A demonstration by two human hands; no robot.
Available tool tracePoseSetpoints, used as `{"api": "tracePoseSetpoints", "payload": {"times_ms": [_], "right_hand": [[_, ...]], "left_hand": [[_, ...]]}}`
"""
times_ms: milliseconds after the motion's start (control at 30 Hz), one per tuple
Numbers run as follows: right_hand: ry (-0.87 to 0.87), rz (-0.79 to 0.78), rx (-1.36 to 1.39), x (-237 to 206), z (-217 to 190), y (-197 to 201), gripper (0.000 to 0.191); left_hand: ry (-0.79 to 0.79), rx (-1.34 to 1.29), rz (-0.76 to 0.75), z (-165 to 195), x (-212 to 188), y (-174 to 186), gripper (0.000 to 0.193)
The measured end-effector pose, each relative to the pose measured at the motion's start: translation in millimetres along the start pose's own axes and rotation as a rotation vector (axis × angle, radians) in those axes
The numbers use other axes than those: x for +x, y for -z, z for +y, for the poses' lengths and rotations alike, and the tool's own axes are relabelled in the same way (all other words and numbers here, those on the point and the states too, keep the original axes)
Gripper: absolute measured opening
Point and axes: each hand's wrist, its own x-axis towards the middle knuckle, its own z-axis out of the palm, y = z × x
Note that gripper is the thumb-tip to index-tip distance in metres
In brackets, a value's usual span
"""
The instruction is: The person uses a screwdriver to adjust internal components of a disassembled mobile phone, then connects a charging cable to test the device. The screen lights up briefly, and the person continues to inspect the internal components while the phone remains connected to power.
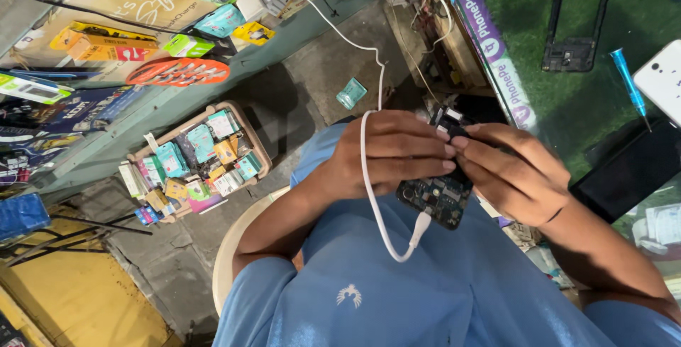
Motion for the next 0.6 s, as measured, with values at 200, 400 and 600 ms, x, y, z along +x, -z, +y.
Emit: {"api": "tracePoseSetpoints", "payload": {"times_ms": [200, 400, 600], "right_hand": [[0.011, -0.031, 0.003, 0.3, -3.6, 6.4, 0.021], [-0.02, 0.012, 0.026, -8.8, -2.6, 0.7, 0.02], [-0.277, 0.067, 0.008, -13.9, -8.4, -1.4, 0.031]], "left_hand": [[-0.073, 0.061, -0.034, 5.2, 0.8, 0.8, 0.018], [-0.103, 0.089, -0.097, 9.7, 1.5, 5.6, 0.018], [-0.178, 0.149, -0.103, 11.2, 4.7, 12.1, 0.019]]}}
